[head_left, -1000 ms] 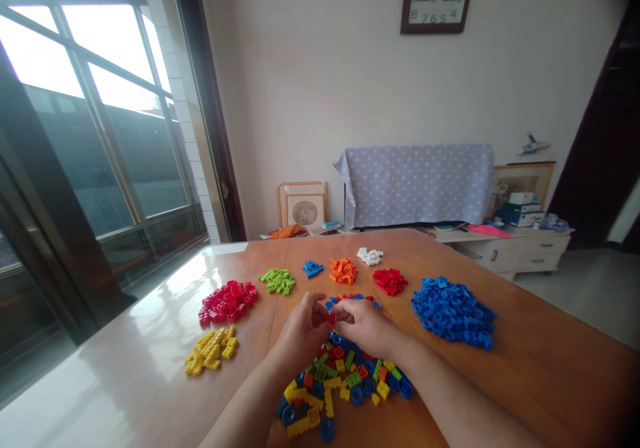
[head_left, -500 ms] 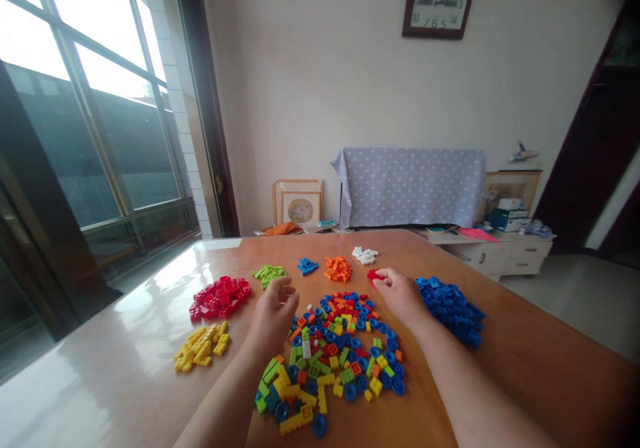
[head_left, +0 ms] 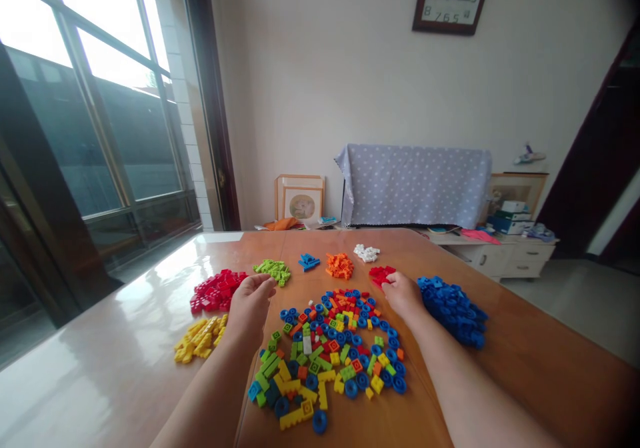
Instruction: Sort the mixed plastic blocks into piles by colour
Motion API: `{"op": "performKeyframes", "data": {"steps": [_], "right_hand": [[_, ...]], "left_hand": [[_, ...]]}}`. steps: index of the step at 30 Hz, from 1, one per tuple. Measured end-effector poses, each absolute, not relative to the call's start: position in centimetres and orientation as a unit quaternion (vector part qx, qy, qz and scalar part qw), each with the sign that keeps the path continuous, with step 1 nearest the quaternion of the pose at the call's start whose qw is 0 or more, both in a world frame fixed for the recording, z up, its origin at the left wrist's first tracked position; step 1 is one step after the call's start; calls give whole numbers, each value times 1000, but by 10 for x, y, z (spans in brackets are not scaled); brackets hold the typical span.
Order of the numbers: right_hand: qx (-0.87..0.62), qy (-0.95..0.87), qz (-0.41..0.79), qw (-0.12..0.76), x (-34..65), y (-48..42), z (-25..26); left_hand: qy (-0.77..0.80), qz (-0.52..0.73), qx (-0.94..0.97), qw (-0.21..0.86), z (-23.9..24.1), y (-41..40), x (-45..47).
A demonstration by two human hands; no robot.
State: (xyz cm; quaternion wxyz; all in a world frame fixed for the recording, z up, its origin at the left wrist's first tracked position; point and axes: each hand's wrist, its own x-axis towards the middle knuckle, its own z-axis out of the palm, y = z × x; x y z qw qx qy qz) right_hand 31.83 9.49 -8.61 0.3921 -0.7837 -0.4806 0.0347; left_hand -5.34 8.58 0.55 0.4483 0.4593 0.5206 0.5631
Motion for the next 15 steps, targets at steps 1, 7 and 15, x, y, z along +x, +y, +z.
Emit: {"op": "performKeyframes", "data": {"steps": [1,7,15], "right_hand": [[-785,-481,29,388,319,95,-86],[-792,-486,12,368,317,93,-82],[-800,-475,12,366,315,93,-83]], "left_hand": [[520,563,460,448,5,86,-53],[528,549,464,452,2,88,-53],[522,545,469,459,-4,92,-51]]}}
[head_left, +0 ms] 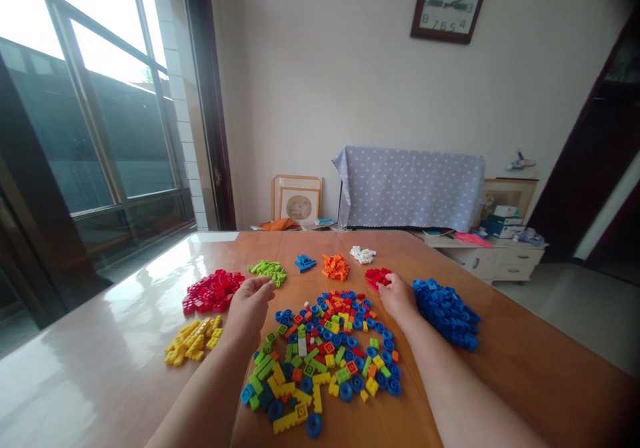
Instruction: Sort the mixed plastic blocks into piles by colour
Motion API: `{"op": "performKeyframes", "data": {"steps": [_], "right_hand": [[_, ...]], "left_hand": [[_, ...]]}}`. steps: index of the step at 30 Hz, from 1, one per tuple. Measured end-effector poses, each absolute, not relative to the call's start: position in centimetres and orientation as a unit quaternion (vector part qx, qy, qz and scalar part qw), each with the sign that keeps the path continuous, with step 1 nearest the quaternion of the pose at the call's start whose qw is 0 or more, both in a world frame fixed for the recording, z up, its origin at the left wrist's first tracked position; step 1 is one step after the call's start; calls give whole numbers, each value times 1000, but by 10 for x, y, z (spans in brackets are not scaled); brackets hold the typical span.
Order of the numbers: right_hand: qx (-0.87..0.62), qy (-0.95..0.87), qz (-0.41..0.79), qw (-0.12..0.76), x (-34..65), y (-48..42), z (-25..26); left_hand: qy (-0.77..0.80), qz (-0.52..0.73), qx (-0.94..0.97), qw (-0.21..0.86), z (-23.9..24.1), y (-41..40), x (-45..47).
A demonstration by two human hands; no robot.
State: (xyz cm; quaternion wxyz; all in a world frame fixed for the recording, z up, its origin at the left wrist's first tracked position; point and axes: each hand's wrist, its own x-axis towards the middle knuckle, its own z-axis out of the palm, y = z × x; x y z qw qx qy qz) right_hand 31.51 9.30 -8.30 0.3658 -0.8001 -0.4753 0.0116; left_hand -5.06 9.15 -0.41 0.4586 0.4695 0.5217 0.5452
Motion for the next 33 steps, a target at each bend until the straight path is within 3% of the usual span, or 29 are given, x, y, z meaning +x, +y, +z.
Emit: {"op": "performKeyframes", "data": {"steps": [18,26,33], "right_hand": [[-773,-467,56,425,303,87,-75],[-701,-602,72,376,274,70,-55],[-662,-695,98,265,249,63,-52]], "left_hand": [[519,531,488,459,-9,92,-48],[521,520,501,455,-2,85,-45],[530,506,515,445,1,81,-44]]}}
